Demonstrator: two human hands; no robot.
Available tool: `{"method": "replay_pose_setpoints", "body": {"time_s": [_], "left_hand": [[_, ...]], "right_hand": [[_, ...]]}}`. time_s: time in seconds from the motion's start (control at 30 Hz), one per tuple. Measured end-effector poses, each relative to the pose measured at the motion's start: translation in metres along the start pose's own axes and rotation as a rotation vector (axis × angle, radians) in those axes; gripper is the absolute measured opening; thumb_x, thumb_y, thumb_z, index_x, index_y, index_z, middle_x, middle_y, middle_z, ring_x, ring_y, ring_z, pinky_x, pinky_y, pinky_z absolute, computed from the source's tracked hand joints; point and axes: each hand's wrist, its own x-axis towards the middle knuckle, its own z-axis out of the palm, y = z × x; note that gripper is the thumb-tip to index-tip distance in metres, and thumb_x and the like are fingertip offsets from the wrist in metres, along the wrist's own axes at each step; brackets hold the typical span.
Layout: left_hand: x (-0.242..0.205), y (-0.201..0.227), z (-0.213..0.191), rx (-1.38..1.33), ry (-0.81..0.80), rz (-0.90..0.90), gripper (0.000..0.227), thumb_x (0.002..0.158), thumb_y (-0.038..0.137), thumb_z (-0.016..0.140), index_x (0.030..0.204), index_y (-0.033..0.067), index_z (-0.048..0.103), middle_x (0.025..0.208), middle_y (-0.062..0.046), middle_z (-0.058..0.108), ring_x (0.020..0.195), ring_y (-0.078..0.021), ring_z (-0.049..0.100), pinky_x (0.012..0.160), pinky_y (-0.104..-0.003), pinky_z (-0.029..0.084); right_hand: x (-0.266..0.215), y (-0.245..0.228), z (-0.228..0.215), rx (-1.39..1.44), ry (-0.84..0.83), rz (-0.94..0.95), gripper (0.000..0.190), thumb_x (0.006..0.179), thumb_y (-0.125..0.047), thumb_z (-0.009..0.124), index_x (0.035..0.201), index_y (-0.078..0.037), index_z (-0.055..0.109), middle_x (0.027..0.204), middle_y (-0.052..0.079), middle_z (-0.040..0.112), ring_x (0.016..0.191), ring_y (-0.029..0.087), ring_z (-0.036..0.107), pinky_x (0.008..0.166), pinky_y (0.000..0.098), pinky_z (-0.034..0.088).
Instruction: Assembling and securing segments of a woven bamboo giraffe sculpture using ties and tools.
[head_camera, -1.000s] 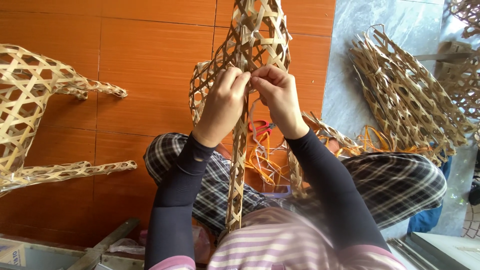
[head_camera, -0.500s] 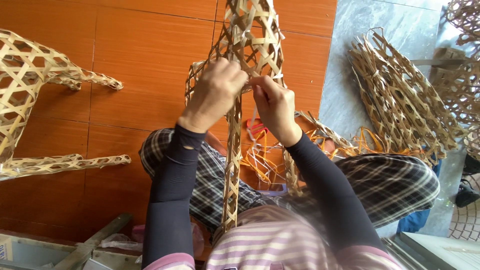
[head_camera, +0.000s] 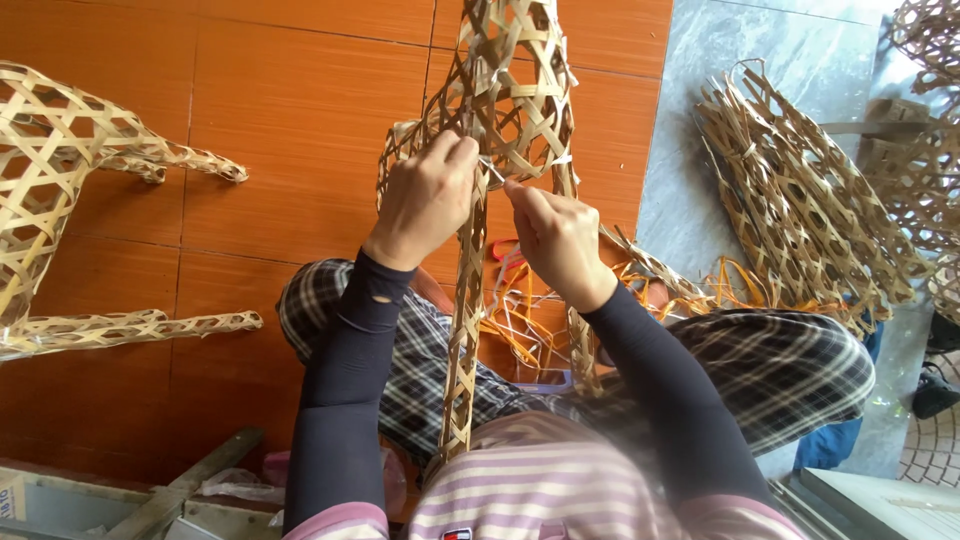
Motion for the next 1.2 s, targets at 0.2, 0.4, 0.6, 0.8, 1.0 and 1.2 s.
{"method": "replay_pose_setpoints", "body": {"time_s": [0.2, 0.4, 0.6, 0.8, 1.0, 1.2], "left_hand": [[-0.012, -0.001, 0.026, 0.16, 0.125, 0.047, 0.009, 0.1, 0.009, 0.06, 0.096, 0.0012, 0.062, 0.075, -0.006, 0.059, 0.045, -0.0098, 0.049, 0.036, -0.023, 0.041], [-0.021, -0.003, 0.022, 0.076, 0.154, 0.014, 0.01, 0.1, 0.006, 0.061, 0.091, 0.0058, 0.058, 0.072, -0.002, 0.057, 0.047, -0.0088, 0.049, 0.036, -0.022, 0.04], [-0.019, 0.025, 0.007, -0.096, 0.127, -0.078, 0.015, 0.102, 0.005, 0.061, 0.087, 0.0038, 0.057, 0.074, -0.003, 0.058, 0.048, -0.0101, 0.051, 0.038, -0.025, 0.043], [-0.021, 0.028, 0.005, -0.349, 0.049, -0.238, 0.017, 0.103, 0.008, 0.062, 0.086, 0.0044, 0.058, 0.083, -0.005, 0.06, 0.065, -0.0134, 0.058, 0.054, -0.027, 0.05], [-0.017, 0.032, -0.002, -0.452, 0.09, -0.284, 0.018, 0.102, 0.01, 0.064, 0.086, 0.0037, 0.058, 0.086, -0.004, 0.058, 0.071, -0.0118, 0.06, 0.059, -0.026, 0.05], [-0.005, 0.042, -0.013, -0.577, 0.144, -0.318, 0.017, 0.103, 0.011, 0.063, 0.09, 0.0032, 0.057, 0.09, -0.003, 0.058, 0.074, -0.0112, 0.063, 0.062, -0.025, 0.055]], "right_hand": [[0.001, 0.019, 0.006, -0.341, 0.012, -0.211, 0.029, 0.091, -0.002, 0.067, 0.118, -0.008, 0.075, 0.061, 0.001, 0.049, 0.05, 0.014, 0.048, 0.045, 0.0331, 0.037], [0.023, 0.026, -0.019, -0.231, 0.027, -0.263, 0.025, 0.097, -0.001, 0.068, 0.119, -0.007, 0.076, 0.062, 0.0, 0.053, 0.047, 0.011, 0.046, 0.041, 0.0309, 0.035], [0.012, 0.024, -0.025, -0.009, 0.065, -0.059, 0.003, 0.108, -0.003, 0.066, 0.109, -0.006, 0.066, 0.084, 0.008, 0.068, 0.068, 0.02, 0.064, 0.062, 0.0351, 0.05], [0.012, -0.017, -0.073, 0.523, -0.478, 0.015, 0.009, 0.1, -0.009, 0.068, 0.105, -0.002, 0.073, 0.091, 0.008, 0.078, 0.081, 0.013, 0.076, 0.069, 0.0305, 0.061], [0.006, 0.08, -0.068, 0.059, -0.254, 0.259, 0.024, 0.1, -0.014, 0.072, 0.12, 0.0, 0.072, 0.11, 0.012, 0.076, 0.086, 0.016, 0.072, 0.07, 0.0312, 0.059], [0.005, 0.084, -0.055, 0.636, -0.657, 0.669, 0.027, 0.093, -0.013, 0.069, 0.117, -0.005, 0.06, 0.099, 0.007, 0.079, 0.079, 0.015, 0.074, 0.067, 0.0302, 0.062]]}}
